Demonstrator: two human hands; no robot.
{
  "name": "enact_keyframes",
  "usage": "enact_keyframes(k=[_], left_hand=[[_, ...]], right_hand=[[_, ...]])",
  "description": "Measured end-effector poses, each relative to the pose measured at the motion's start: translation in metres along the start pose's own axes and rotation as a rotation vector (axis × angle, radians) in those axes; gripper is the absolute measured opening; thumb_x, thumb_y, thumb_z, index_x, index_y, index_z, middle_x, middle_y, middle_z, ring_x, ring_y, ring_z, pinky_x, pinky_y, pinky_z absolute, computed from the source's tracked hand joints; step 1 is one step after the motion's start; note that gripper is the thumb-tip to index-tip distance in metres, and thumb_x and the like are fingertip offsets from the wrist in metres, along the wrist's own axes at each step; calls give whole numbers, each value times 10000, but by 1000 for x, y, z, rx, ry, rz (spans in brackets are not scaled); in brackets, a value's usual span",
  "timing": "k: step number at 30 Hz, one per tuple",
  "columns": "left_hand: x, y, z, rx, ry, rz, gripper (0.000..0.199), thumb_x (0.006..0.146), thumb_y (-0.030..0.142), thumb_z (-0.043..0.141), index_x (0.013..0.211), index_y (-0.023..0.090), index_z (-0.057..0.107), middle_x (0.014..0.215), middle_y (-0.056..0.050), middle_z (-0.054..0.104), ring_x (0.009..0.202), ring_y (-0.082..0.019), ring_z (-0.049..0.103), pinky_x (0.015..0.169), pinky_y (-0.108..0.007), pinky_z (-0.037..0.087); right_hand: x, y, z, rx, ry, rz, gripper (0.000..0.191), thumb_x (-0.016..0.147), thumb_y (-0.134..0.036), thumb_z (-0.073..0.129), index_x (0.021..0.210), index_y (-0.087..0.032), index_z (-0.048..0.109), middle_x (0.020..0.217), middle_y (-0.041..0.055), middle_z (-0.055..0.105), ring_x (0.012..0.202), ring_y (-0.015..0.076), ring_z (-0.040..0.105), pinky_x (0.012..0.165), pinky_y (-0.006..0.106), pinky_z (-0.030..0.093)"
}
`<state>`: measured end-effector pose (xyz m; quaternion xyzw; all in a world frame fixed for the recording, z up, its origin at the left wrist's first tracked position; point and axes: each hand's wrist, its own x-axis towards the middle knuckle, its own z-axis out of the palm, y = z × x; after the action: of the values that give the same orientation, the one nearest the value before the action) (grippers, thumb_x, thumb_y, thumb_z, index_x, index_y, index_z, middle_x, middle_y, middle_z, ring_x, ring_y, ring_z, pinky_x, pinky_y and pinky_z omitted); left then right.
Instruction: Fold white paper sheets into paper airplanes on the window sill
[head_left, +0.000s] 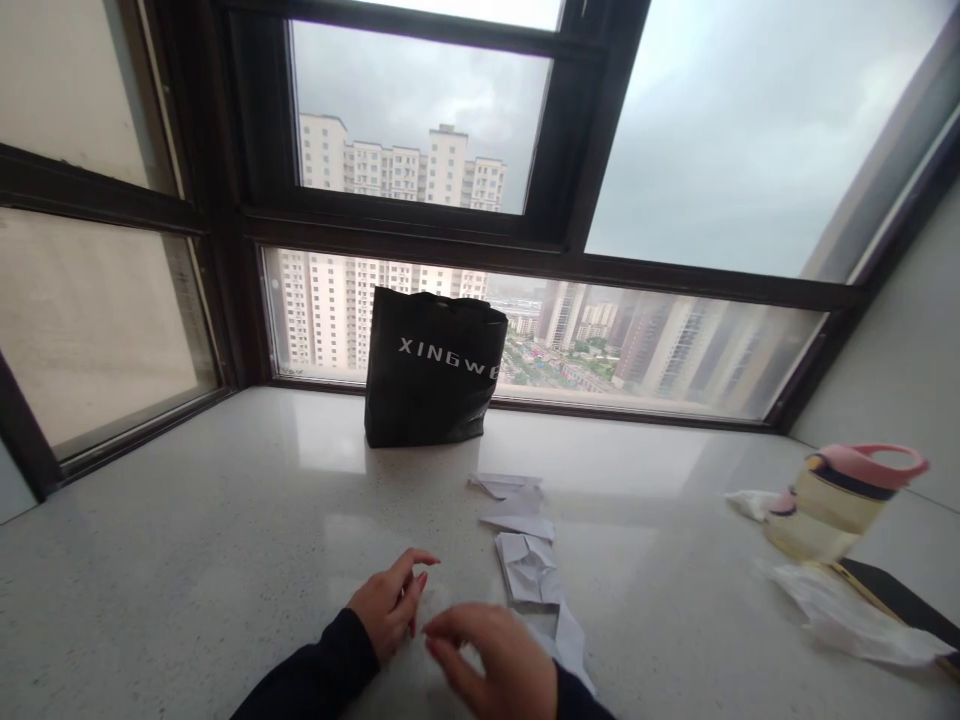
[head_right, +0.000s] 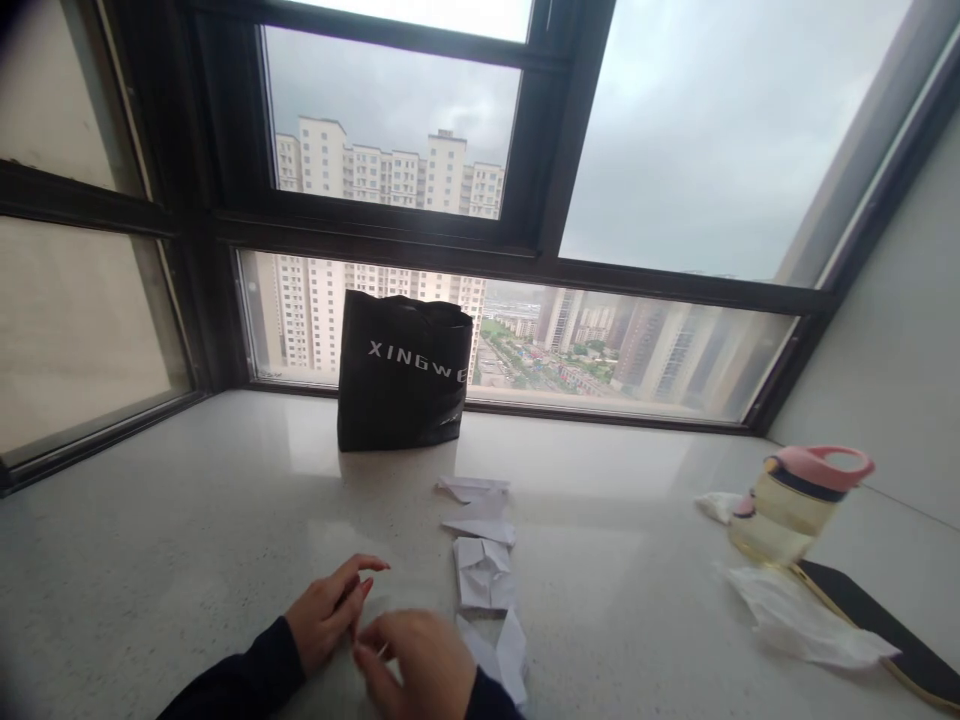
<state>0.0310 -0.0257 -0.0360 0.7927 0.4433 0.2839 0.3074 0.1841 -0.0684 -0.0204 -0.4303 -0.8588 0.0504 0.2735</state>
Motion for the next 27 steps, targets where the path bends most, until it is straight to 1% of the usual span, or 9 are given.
enact_keyframes(k=[3,6,9,11,13,17,19,22,27], left_hand=[[3,15,2,8,14,17,256,793,239,285,925,180,496,408,85,417,373,-95,452,450,-181,368],[3,38,9,63,47,135,232,776,204,323,860,186,539,530,33,504,493,-113,491,535,-208,397],[4,60,29,113,40,301,224,735,162,391,898,191,542,826,-51,563,780,-173,518,702,-272,403],[7,68,52,159,-17,432,316,678,259,521,989,207,512,997,-80,529,905,-229,480,775,-332,383],[13,68,78,220,-47,517,375,688,357,531,1051,279,474,1152,-62,464,1043,-297,392,800,-405,367],[26,59,112,318,-23,484,378,750,371,456,1122,369,385,1291,-20,337,1157,-358,240,843,-579,248],[30,56,111,330,-66,413,512,696,461,489,1169,337,338,1301,-51,320,1154,-377,234,837,-615,221],[31,55,92,318,-142,320,748,564,583,534,1200,254,316,1280,-90,350,1127,-378,280,844,-592,247],[30,49,56,300,-51,242,590,607,414,567,1141,220,407,1216,-77,431,1058,-289,396,850,-447,344]], right_hand=[[26,24,-48,-74,109,239,222,800,-245,384,775,-220,602,678,-11,642,639,135,571,636,241,411],[50,75,-68,-138,166,357,235,800,-243,374,811,-194,603,813,38,632,808,180,540,753,303,368],[62,123,-65,-173,152,458,251,774,-336,420,868,-189,601,952,73,594,923,227,496,801,356,336],[64,144,-58,-168,106,493,306,766,-374,426,957,-187,575,1012,74,575,965,221,482,816,343,332],[62,155,-52,-161,52,519,374,751,-404,438,1029,-175,540,1049,80,564,988,215,475,829,331,328],[53,158,-44,-164,-19,575,509,629,-472,557,1059,-202,524,1081,93,549,1038,278,427,833,400,303],[48,156,-43,-165,-22,608,518,581,-483,593,1031,-232,537,1073,90,552,1039,312,411,822,450,286],[42,151,-43,-132,-6,645,454,567,-432,619,964,-216,569,996,107,582,991,318,445,800,455,298],[30,132,-42,65,36,636,337,597,-269,597,919,-177,564,831,69,625,833,229,551,739,338,391]])
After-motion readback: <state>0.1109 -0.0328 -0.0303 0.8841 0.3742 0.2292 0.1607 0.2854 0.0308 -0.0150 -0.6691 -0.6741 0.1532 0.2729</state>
